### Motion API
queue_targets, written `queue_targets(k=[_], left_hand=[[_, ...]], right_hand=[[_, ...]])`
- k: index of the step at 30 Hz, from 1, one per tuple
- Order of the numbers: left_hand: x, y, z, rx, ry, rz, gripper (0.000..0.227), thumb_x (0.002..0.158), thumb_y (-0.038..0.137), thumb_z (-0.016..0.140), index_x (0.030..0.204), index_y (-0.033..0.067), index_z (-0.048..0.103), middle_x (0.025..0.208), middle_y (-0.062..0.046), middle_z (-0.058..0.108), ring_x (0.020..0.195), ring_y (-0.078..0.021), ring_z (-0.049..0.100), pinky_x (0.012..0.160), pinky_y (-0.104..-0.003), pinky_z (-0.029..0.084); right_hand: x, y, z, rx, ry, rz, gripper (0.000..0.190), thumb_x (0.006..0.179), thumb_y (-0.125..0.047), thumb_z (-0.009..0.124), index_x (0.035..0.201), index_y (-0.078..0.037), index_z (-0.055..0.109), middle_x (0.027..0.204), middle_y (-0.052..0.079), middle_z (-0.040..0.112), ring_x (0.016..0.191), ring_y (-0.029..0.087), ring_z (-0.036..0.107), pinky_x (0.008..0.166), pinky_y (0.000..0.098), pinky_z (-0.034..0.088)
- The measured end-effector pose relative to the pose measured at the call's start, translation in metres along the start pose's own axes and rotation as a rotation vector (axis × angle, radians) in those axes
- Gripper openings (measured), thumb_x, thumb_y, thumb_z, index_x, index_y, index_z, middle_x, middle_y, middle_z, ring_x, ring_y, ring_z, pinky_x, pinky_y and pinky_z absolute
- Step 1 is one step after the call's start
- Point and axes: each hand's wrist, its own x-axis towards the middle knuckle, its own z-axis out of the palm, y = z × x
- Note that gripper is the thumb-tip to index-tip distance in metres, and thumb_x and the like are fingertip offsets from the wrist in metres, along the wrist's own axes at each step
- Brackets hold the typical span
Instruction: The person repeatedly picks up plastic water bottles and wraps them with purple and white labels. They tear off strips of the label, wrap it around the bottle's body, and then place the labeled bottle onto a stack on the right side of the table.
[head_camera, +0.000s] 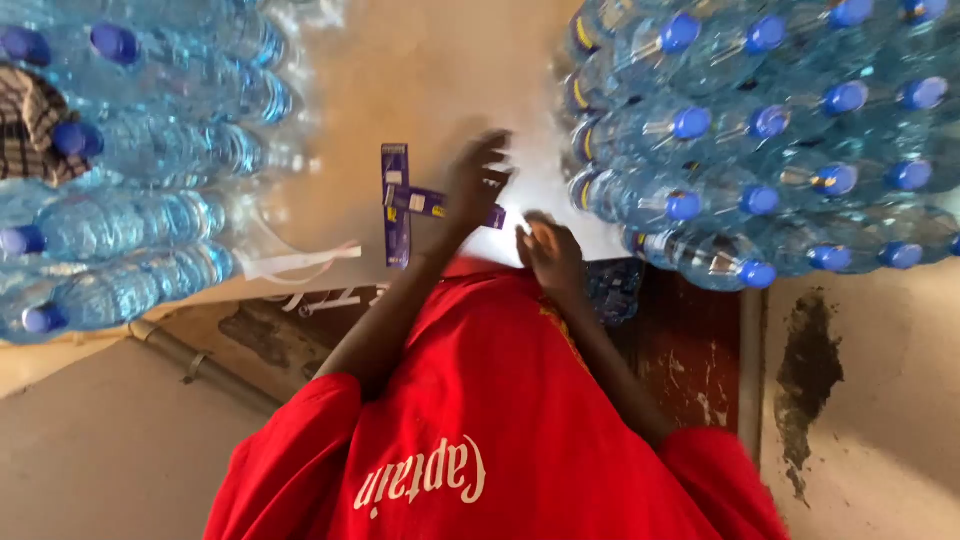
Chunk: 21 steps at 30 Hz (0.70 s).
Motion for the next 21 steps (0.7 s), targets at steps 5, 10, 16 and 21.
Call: queue_targets(k=[5,10,16,21], left_hand=[[-0.043,0.045,-0.118,0.348,0.314,-0.036,0.038,0.101,0.015,0.073,0.138,0.0135,0.072,0.124,-0.019,0.08,0.112,-0.0433,0.08,0.095,-0.054,0.065],[-0.094,0.047,-0.164,0.221,0.569,-0.104,0.033,0.101,0.029,0.076,0.129,0.0117,0.074,0.114,-0.012,0.081,0.09,-0.0241,0.082,0.084,-0.041,0.067],[-0.083,0.034,-0.126,-0.309,0.409,-0.087,0.05,0.107,0.037,0.063,0.146,0.0055,0.069,0.131,-0.018,0.079,0.115,-0.0284,0.079,0.093,-0.04,0.067],[-0.056,0.043,-0.097,-0.732,0.105,0.165,0.027,0.11,0.017,0.073,0.131,0.0004,0.068,0.121,-0.015,0.077,0.114,-0.0294,0.079,0.098,-0.047,0.066]], right_hand=[[0.066,-0.002,0.055,-0.245,-0.031,-0.347,0.035,0.095,-0.035,0.086,0.115,-0.014,0.066,0.1,0.009,0.065,0.098,0.039,0.069,0.085,0.058,0.058],[0.072,-0.032,0.031,-0.04,0.01,-0.411,0.019,0.1,-0.021,0.08,0.088,-0.012,0.068,0.083,0.01,0.073,0.088,0.041,0.073,0.082,0.0534,0.06],[0.044,-0.053,-0.016,0.449,-0.364,0.264,0.021,0.113,-0.034,0.07,0.126,-0.018,0.072,0.095,0.004,0.069,0.081,0.02,0.07,0.075,0.0353,0.055],[0.022,-0.064,-0.012,0.941,-0.628,0.244,0.013,0.112,-0.009,0.062,0.123,-0.007,0.067,0.07,0.002,0.058,0.051,0.007,0.06,0.053,0.0183,0.048]])
